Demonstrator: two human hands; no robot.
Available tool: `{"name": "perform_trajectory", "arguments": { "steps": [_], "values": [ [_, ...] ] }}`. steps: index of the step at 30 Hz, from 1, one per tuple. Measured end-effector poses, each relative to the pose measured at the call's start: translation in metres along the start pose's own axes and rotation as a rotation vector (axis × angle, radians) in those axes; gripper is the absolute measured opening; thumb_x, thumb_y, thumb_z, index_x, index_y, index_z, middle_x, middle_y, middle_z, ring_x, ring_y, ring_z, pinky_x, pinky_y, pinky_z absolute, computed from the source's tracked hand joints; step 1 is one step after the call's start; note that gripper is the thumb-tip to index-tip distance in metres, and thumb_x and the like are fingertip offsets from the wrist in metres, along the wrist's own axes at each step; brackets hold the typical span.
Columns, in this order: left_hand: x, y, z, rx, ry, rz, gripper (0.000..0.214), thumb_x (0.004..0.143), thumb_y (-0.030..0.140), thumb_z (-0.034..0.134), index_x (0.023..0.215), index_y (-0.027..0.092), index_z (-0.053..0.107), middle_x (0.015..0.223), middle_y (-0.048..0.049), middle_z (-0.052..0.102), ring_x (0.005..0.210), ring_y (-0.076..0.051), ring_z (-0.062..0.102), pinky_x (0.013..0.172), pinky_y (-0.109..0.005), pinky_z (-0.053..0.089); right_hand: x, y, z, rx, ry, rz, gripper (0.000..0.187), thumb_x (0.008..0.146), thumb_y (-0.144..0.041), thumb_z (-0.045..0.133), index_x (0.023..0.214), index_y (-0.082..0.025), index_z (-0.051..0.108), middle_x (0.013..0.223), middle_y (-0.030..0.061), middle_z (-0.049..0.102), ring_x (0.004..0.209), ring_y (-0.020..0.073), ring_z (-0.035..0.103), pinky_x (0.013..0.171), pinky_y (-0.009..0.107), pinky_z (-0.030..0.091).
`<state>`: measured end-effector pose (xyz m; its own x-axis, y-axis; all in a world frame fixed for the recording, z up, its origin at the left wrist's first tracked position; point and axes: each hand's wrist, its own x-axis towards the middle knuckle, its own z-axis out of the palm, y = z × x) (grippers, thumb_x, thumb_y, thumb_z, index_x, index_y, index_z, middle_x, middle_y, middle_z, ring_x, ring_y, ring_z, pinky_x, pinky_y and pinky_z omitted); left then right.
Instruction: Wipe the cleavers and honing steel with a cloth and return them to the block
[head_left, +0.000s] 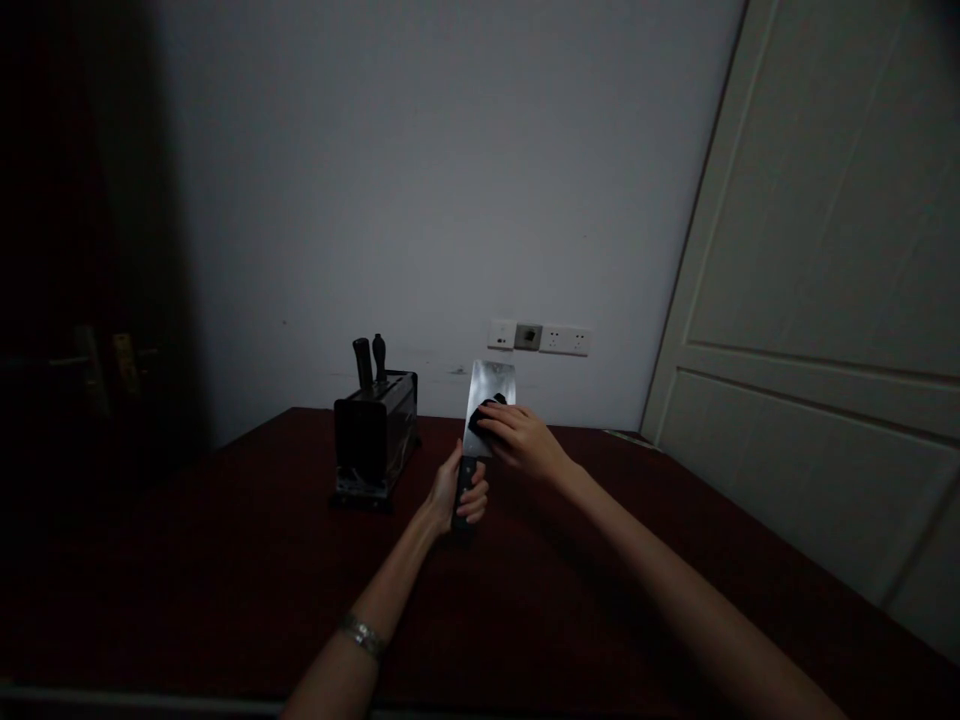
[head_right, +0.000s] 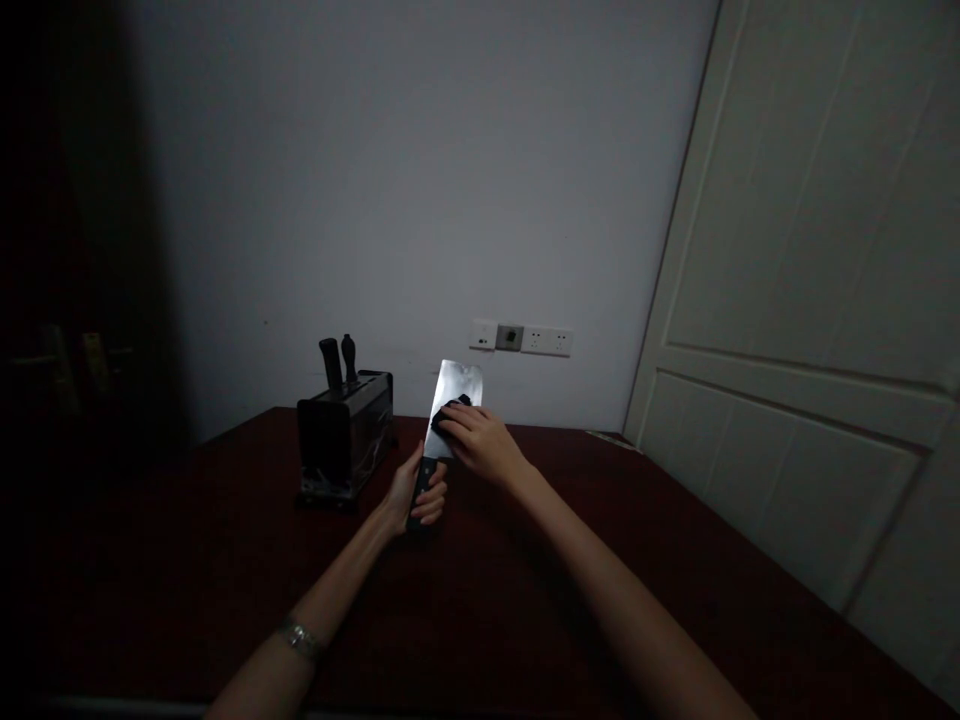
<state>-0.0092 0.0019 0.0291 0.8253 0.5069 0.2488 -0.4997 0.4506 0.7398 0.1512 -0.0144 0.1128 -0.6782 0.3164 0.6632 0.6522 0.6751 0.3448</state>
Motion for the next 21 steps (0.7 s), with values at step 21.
{"name": "perform_trajectory", "arguments": {
  "steps": [21],
  "values": [
    [0.001, -0.004, 0.004, -0.007, -0.008, 0.004, 0.066, 0.081, 0.069, 0.013, 0.057, 0.016, 0.045, 0.033, 0.0051, 0.031, 0.024, -0.007, 0.022, 0.028, -0.019, 0.028, -0.002, -0.017, 0.009, 0.395, 0.105, 0.144, 0.017, 0.081, -0.021, 0.057, 0.096, -0.021, 0.065, 0.103, 0.0082, 0.058, 0.100, 0.0199, 0.052, 0.088, 0.040, 0.044]
  ]
}}
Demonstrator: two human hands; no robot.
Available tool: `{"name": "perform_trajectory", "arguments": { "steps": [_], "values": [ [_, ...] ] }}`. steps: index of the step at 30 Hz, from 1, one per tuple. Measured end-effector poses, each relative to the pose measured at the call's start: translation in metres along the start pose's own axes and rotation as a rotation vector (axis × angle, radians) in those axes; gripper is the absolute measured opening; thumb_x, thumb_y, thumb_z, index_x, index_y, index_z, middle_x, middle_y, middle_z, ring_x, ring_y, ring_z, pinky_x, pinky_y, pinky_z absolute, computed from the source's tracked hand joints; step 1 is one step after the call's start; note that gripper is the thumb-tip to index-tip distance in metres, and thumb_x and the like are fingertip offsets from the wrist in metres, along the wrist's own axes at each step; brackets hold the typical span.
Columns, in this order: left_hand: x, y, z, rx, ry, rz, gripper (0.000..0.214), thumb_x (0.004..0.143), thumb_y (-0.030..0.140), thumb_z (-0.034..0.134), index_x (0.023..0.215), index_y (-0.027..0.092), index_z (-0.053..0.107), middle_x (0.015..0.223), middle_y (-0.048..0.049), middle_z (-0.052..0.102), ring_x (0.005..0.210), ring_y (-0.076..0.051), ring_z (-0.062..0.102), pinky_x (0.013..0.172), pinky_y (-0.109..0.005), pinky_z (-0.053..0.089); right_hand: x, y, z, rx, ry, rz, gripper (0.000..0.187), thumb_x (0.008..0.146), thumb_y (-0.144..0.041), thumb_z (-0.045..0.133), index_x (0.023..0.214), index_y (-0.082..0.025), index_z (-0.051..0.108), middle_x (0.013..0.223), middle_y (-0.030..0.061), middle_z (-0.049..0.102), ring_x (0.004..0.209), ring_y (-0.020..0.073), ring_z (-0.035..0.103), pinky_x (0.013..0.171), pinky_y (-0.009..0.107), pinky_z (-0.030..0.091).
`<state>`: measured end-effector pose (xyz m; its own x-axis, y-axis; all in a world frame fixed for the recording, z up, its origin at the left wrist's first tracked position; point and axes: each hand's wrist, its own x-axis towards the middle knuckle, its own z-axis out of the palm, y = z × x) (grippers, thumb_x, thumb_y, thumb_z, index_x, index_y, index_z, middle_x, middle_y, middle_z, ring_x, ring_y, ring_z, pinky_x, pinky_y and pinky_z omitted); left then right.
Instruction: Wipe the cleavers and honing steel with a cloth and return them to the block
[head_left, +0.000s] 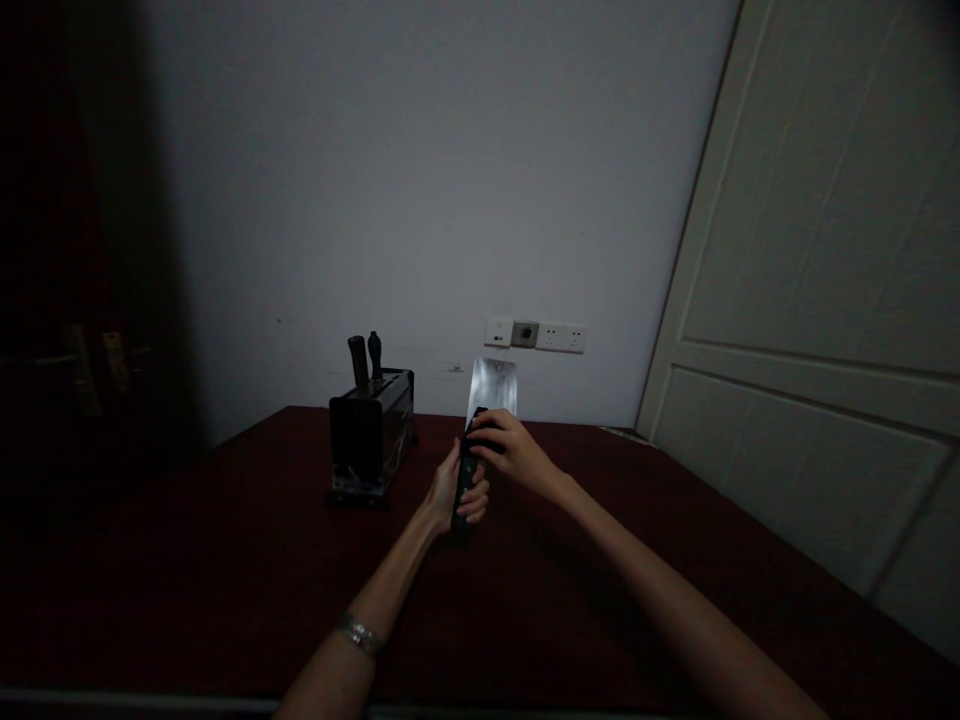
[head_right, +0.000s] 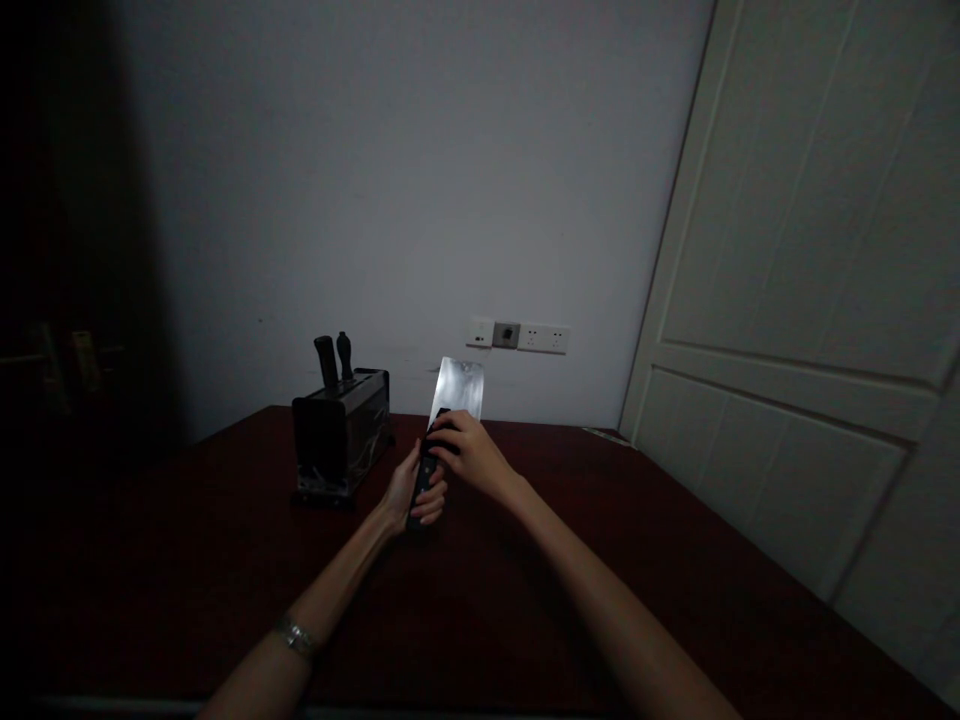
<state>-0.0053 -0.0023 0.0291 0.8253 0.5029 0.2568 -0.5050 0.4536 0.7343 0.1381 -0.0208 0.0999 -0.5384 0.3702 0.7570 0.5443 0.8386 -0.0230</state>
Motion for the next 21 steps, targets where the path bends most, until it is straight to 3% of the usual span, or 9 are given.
{"name": "perform_trajectory", "arguments": {
  "steps": [4, 12, 21],
  "values": [
    [-0.001, 0.000, 0.002, 0.021, -0.015, 0.022, 0.065, 0.081, 0.069, 0.012, 0.057, 0.017, 0.044, 0.033, 0.0054, 0.031, 0.023, -0.007, 0.021, 0.027, -0.019, 0.027, -0.001, 0.002, -0.010, -0.025, -0.058, -0.030, 0.015, 0.081, -0.020, 0.056, 0.094, -0.020, 0.065, 0.105, 0.0088, 0.057, 0.102, 0.0200, 0.052, 0.088, 0.040, 0.044],
    [0.003, -0.006, -0.003, 0.007, 0.054, -0.002, 0.065, 0.084, 0.065, 0.011, 0.055, 0.017, 0.043, 0.032, 0.0048, 0.031, 0.023, -0.007, 0.021, 0.027, -0.019, 0.029, 0.003, -0.006, 0.000, -0.030, -0.051, -0.005, 0.012, 0.081, -0.019, 0.057, 0.091, -0.018, 0.064, 0.103, 0.0088, 0.057, 0.100, 0.0195, 0.052, 0.088, 0.037, 0.044],
    [0.002, -0.003, -0.002, 0.010, 0.020, 0.006, 0.062, 0.084, 0.064, 0.014, 0.055, 0.017, 0.042, 0.032, 0.0054, 0.030, 0.022, -0.007, 0.019, 0.026, -0.019, 0.028, 0.009, -0.004, -0.011, 0.029, -0.141, -0.039, 0.010, 0.081, -0.018, 0.057, 0.088, -0.019, 0.063, 0.104, 0.0074, 0.056, 0.103, 0.0185, 0.051, 0.089, 0.037, 0.044]
  ]
}}
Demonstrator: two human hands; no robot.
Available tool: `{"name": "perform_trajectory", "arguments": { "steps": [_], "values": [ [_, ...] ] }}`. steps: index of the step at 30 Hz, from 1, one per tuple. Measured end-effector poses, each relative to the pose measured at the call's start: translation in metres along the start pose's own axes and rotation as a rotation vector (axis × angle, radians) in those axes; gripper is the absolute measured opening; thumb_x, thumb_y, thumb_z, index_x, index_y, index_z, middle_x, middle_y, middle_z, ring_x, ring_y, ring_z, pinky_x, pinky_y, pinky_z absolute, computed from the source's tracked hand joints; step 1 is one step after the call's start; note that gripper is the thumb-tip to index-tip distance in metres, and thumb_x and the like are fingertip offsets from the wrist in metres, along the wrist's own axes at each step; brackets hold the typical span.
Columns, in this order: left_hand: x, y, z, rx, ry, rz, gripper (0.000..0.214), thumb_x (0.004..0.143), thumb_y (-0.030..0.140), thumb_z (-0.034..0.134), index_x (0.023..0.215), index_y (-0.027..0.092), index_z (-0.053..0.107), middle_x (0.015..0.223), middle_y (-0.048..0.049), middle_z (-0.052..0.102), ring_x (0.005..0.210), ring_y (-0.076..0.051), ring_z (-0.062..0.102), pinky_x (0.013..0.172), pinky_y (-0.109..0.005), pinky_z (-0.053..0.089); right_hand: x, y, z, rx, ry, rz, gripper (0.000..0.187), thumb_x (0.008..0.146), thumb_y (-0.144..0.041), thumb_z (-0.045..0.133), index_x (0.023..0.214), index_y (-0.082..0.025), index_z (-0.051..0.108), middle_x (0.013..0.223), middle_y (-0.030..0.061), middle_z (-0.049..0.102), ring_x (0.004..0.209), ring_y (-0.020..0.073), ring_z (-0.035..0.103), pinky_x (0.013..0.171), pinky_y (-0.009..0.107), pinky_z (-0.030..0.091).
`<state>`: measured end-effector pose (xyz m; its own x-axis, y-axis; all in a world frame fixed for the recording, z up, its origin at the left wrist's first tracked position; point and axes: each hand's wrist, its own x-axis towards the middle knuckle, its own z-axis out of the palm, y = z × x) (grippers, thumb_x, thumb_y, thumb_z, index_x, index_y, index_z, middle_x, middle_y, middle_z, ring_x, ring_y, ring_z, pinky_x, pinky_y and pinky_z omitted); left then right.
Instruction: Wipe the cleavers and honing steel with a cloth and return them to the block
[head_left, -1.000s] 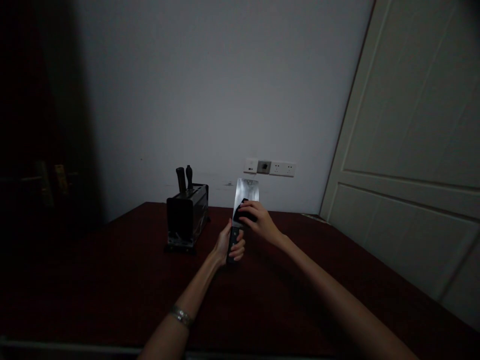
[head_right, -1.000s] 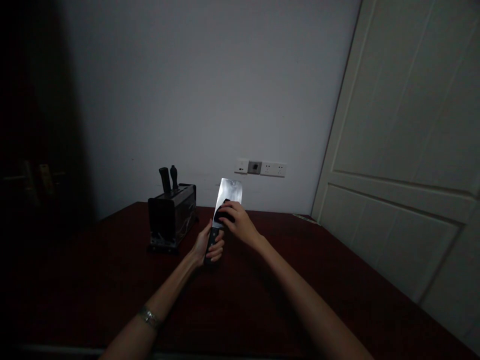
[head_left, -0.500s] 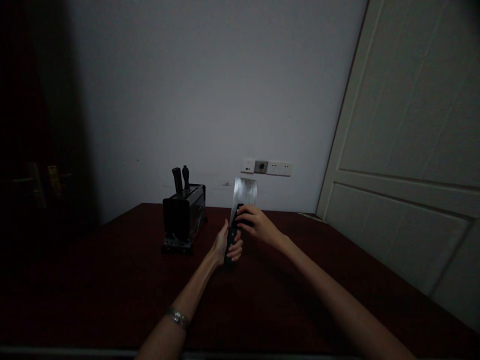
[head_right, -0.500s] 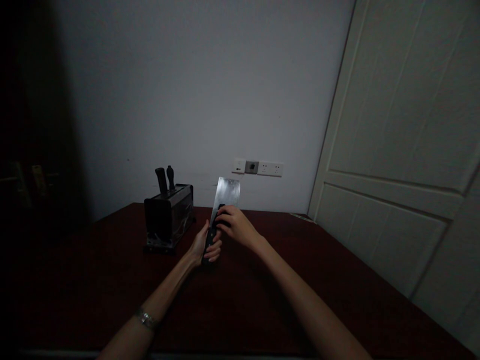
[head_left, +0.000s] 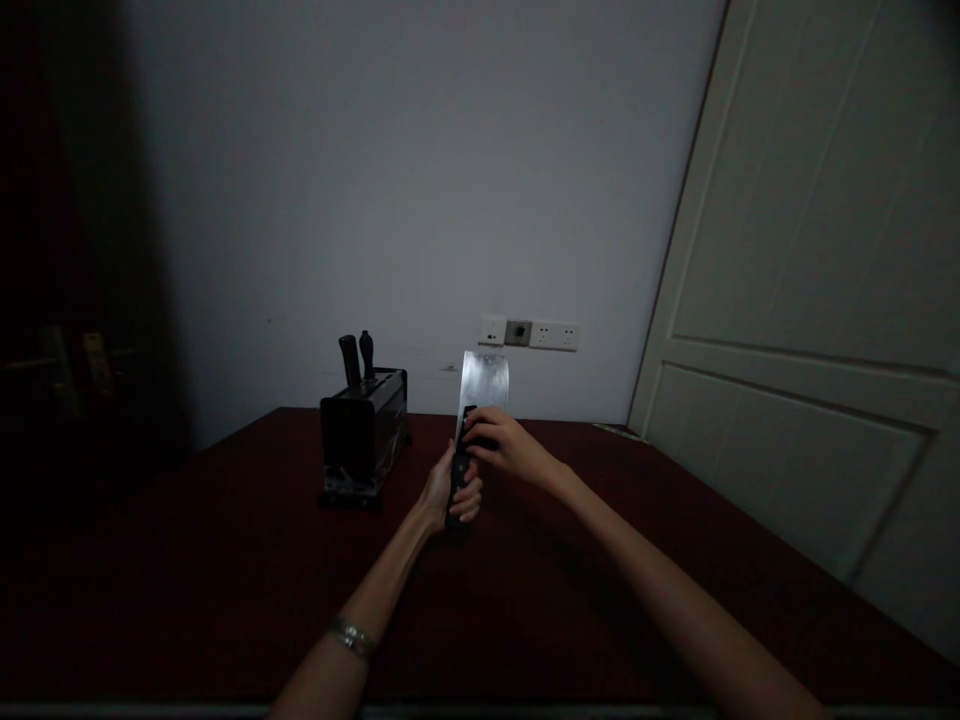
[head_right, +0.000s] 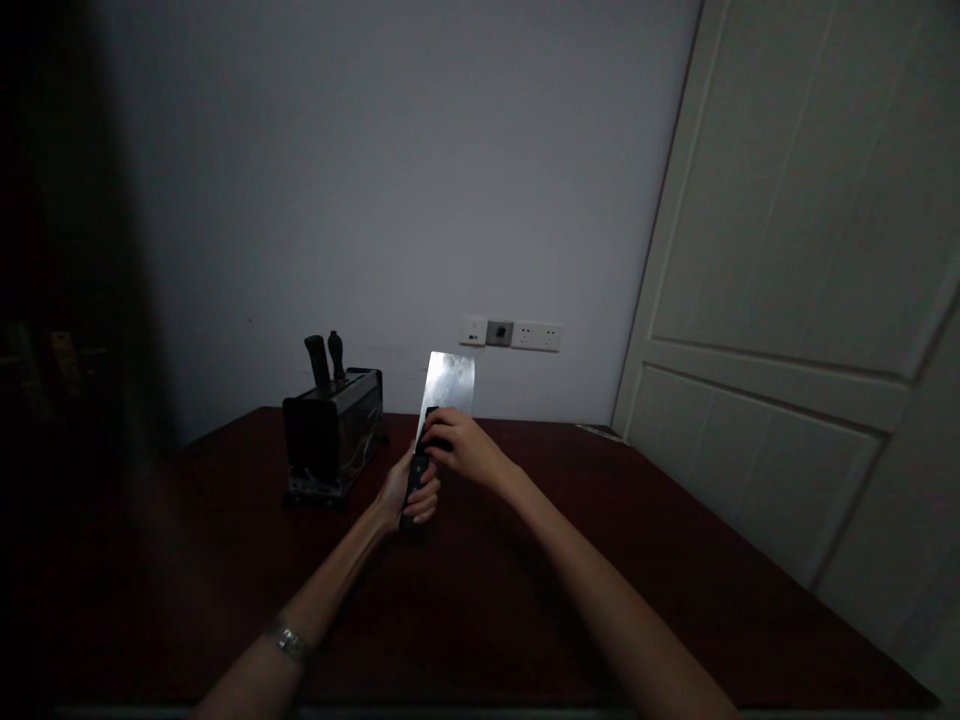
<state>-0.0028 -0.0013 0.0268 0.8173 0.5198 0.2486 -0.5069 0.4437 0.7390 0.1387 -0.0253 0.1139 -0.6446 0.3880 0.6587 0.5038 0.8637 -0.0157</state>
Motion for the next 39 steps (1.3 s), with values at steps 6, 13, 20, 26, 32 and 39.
{"name": "perform_trajectory", "arguments": {
  "steps": [6, 13, 20, 26, 32, 39],
  "values": [
    [0.001, -0.003, -0.003, 0.020, 0.024, -0.018, 0.053, 0.088, 0.051, 0.019, 0.055, 0.017, 0.044, 0.032, 0.0049, 0.030, 0.023, -0.007, 0.020, 0.026, -0.019, 0.027, 0.009, -0.007, 0.012, -0.027, 0.008, -0.007, 0.011, 0.082, -0.018, 0.054, 0.090, -0.018, 0.062, 0.105, 0.0087, 0.055, 0.106, 0.0195, 0.050, 0.090, 0.037, 0.044],
    [-0.002, 0.003, 0.001, 0.001, -0.055, 0.034, 0.056, 0.086, 0.060, 0.020, 0.058, 0.017, 0.042, 0.034, 0.0062, 0.030, 0.023, -0.007, 0.019, 0.027, -0.019, 0.028, -0.009, -0.003, -0.001, 0.009, 0.033, 0.013, 0.015, 0.082, -0.016, 0.054, 0.094, -0.020, 0.062, 0.111, 0.0091, 0.054, 0.111, 0.0194, 0.048, 0.093, 0.039, 0.043],
    [-0.001, 0.002, 0.000, 0.002, -0.040, 0.053, 0.058, 0.087, 0.059, 0.015, 0.058, 0.017, 0.043, 0.033, 0.0059, 0.031, 0.023, -0.007, 0.019, 0.027, -0.019, 0.029, -0.012, 0.008, 0.005, 0.011, 0.046, 0.011, 0.013, 0.081, -0.015, 0.055, 0.089, -0.019, 0.065, 0.107, 0.0085, 0.056, 0.108, 0.0189, 0.050, 0.092, 0.038, 0.044],
    [0.001, 0.001, -0.001, 0.031, -0.009, 0.008, 0.058, 0.085, 0.062, 0.017, 0.056, 0.018, 0.041, 0.032, 0.0065, 0.030, 0.022, -0.007, 0.020, 0.026, -0.020, 0.028, -0.015, 0.012, 0.011, 0.047, 0.116, 0.072, 0.011, 0.079, -0.016, 0.058, 0.085, -0.019, 0.066, 0.103, 0.0076, 0.057, 0.103, 0.0186, 0.053, 0.089, 0.038, 0.046],
    [0.001, 0.001, 0.000, 0.026, 0.017, -0.005, 0.058, 0.086, 0.061, 0.017, 0.056, 0.018, 0.042, 0.032, 0.0065, 0.028, 0.022, -0.008, 0.020, 0.027, -0.020, 0.028, -0.016, 0.007, 0.012, 0.062, 0.151, 0.125, 0.014, 0.079, -0.016, 0.058, 0.090, -0.021, 0.065, 0.106, 0.0074, 0.057, 0.103, 0.0185, 0.054, 0.090, 0.037, 0.045],
    [0.001, -0.002, 0.003, -0.038, 0.033, 0.003, 0.062, 0.086, 0.061, 0.013, 0.055, 0.017, 0.043, 0.032, 0.0052, 0.029, 0.023, -0.007, 0.018, 0.027, -0.019, 0.028, -0.018, 0.005, 0.009, 0.129, 0.199, 0.187, 0.023, 0.079, -0.025, 0.059, 0.102, -0.020, 0.062, 0.107, 0.0084, 0.062, 0.106, 0.0194, 0.054, 0.093, 0.039, 0.042]
  ]
}}
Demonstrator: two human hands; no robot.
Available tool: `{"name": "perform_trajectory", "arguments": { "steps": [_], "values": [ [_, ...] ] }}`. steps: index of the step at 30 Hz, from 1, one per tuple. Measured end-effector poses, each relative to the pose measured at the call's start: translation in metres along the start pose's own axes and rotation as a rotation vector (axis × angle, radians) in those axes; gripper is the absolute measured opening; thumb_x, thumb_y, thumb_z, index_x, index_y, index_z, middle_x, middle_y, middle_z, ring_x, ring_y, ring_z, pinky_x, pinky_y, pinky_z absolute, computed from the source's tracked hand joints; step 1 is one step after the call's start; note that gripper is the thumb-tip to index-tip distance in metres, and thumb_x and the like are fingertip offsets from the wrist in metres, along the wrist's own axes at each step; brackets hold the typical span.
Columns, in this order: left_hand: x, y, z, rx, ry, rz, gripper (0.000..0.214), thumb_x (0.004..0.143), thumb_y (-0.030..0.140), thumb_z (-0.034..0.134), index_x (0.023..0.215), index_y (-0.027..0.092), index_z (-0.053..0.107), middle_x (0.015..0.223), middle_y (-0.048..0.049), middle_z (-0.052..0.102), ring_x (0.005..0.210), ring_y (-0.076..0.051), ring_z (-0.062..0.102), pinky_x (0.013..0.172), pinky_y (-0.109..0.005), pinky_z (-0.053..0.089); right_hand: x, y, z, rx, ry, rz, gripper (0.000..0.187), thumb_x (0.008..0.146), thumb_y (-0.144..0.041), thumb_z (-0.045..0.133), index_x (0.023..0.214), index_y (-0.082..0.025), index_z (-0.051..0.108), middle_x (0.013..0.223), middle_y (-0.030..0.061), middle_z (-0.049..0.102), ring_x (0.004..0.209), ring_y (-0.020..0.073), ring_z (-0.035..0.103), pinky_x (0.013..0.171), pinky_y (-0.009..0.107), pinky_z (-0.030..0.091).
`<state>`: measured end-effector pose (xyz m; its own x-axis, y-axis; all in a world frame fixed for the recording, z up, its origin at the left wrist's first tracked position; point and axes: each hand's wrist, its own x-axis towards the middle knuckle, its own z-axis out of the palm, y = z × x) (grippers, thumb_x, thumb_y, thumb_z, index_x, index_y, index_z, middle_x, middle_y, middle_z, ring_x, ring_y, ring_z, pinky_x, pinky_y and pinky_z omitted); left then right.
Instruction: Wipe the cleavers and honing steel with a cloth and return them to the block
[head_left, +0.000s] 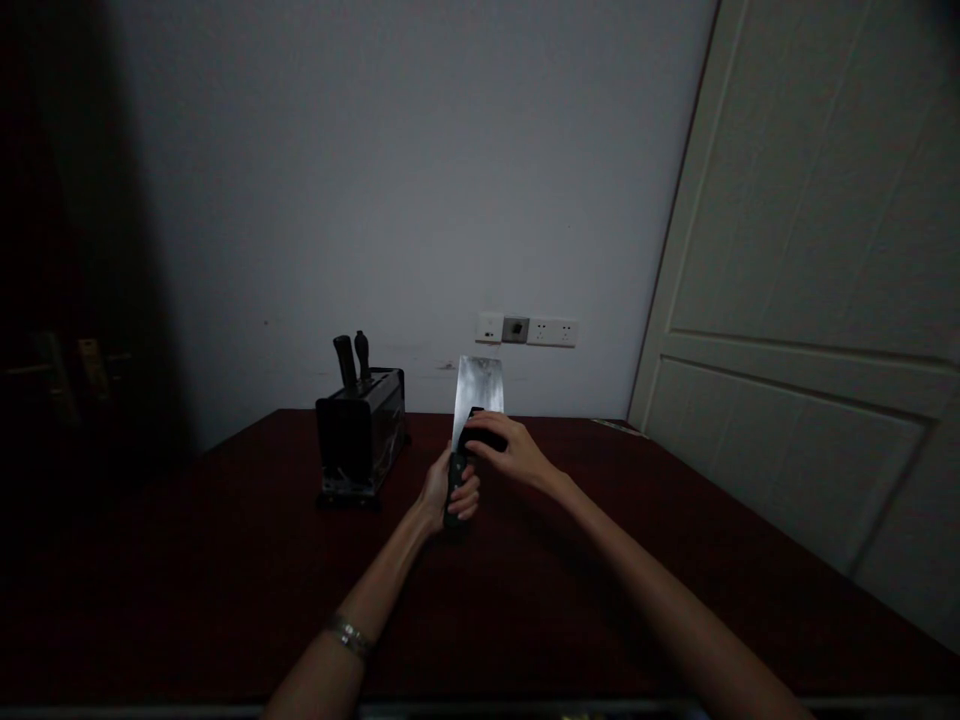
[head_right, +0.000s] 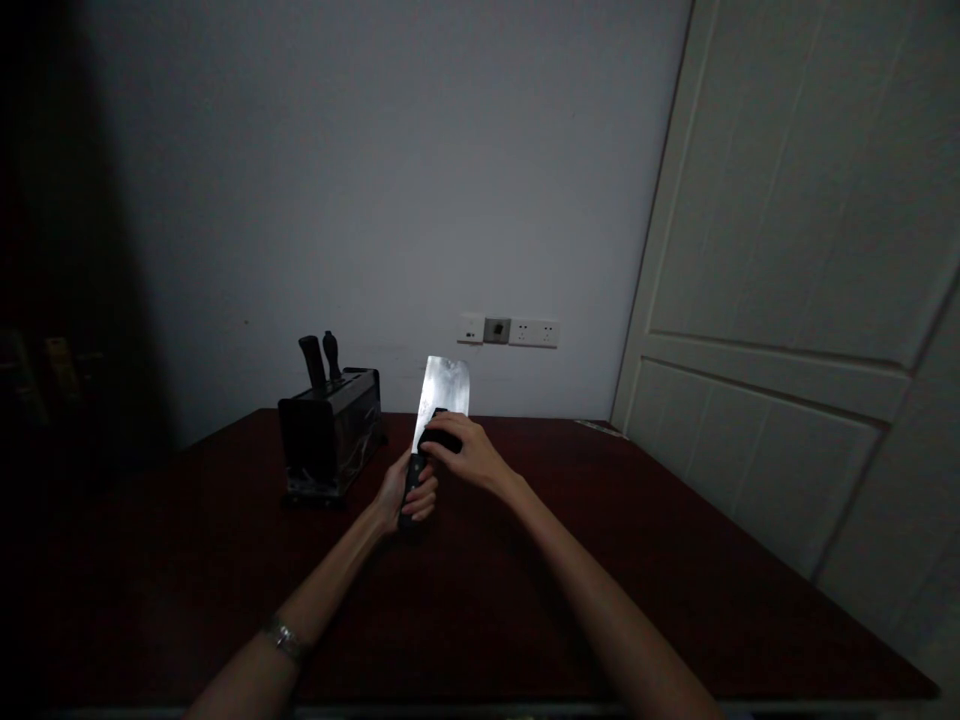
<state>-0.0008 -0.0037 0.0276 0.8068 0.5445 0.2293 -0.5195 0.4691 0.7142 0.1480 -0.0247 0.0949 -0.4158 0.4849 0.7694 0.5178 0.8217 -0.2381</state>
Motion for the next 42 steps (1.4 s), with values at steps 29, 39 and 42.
{"name": "perform_trajectory", "arguments": {
  "steps": [29, 39, 42],
  "values": [
    [0.001, -0.004, -0.005, 0.054, 0.054, 0.001, 0.057, 0.088, 0.051, 0.015, 0.054, 0.017, 0.045, 0.032, 0.0043, 0.029, 0.022, -0.008, 0.021, 0.027, -0.019, 0.028, 0.013, -0.018, 0.017, -0.063, -0.043, -0.102, 0.012, 0.080, -0.017, 0.056, 0.091, -0.019, 0.053, 0.107, 0.0102, 0.054, 0.108, 0.0213, 0.048, 0.091, 0.040, 0.041],
    [-0.002, 0.004, -0.002, 0.055, 0.035, 0.033, 0.060, 0.086, 0.059, 0.013, 0.054, 0.017, 0.042, 0.032, 0.0054, 0.029, 0.022, -0.008, 0.020, 0.027, -0.020, 0.027, 0.014, -0.012, 0.011, -0.047, -0.062, -0.091, 0.012, 0.079, -0.015, 0.056, 0.090, -0.019, 0.053, 0.107, 0.0095, 0.053, 0.108, 0.0205, 0.048, 0.093, 0.039, 0.040],
    [-0.001, 0.002, -0.004, 0.072, 0.086, 0.015, 0.057, 0.088, 0.051, 0.013, 0.053, 0.017, 0.043, 0.031, 0.0047, 0.028, 0.022, -0.008, 0.020, 0.027, -0.019, 0.027, 0.016, -0.016, 0.018, -0.045, -0.063, -0.105, 0.012, 0.080, -0.015, 0.055, 0.091, -0.019, 0.053, 0.108, 0.0096, 0.053, 0.107, 0.0205, 0.048, 0.092, 0.039, 0.041]
  ]
}}
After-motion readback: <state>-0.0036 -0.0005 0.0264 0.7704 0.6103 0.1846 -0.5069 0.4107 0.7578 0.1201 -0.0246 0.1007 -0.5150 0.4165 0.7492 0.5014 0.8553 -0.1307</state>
